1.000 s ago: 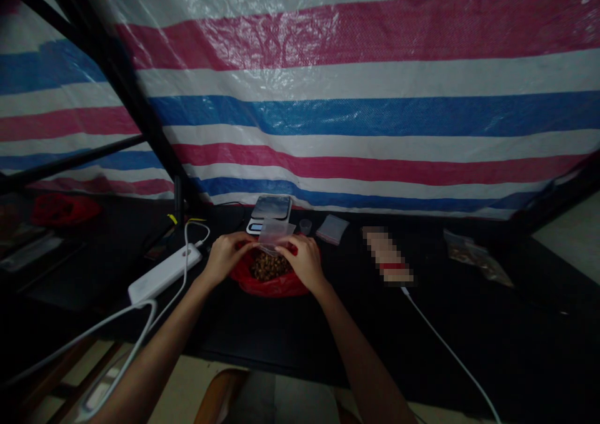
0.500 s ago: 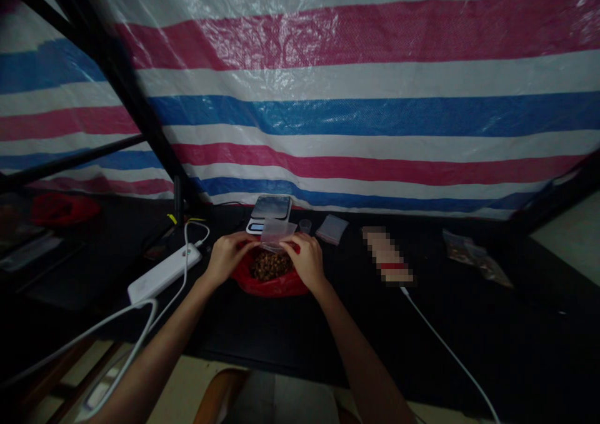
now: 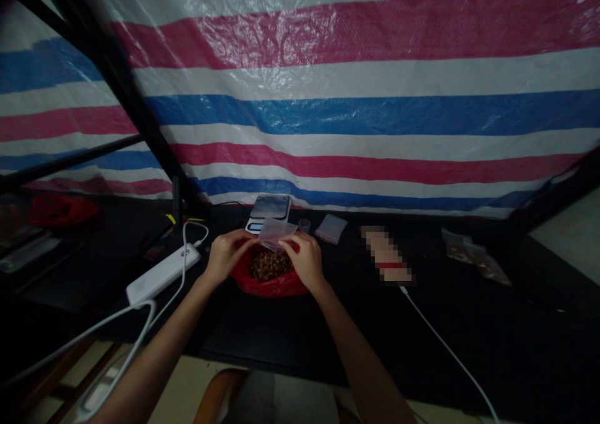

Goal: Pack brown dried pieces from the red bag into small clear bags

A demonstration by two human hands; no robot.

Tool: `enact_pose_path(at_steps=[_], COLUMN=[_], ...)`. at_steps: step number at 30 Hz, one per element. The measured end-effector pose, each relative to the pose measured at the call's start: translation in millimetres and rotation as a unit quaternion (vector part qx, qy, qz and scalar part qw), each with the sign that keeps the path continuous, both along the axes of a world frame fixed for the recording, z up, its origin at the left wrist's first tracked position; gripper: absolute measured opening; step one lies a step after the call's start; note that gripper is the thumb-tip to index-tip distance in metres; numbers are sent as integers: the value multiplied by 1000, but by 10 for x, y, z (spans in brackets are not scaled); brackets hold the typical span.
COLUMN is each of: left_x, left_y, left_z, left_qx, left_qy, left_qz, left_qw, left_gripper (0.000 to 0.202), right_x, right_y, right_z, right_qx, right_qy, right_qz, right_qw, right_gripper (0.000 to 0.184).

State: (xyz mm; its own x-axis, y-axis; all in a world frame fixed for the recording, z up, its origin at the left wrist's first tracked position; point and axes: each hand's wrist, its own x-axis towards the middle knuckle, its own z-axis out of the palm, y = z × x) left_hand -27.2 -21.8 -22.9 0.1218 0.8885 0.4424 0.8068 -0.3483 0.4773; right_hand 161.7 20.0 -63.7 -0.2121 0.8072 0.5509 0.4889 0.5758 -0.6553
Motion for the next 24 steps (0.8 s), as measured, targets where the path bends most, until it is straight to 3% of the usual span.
enact_pose_path(at_steps=[15, 24], left_x=[-25, 60], left_y=[-15, 114], left_z=[-28, -27], left_qx=[6, -4], left_qy=[-18, 16], left_qz=[8, -15], left_qw=[1000, 1000], left_gripper=[22, 21], right_x=[39, 102], right_y=[52, 87], right_z=[-37, 32], right_qx=[-57, -23], right_qy=[-8, -41], right_qz=[33, 11], right_qw=[998, 999], right_gripper=[12, 12])
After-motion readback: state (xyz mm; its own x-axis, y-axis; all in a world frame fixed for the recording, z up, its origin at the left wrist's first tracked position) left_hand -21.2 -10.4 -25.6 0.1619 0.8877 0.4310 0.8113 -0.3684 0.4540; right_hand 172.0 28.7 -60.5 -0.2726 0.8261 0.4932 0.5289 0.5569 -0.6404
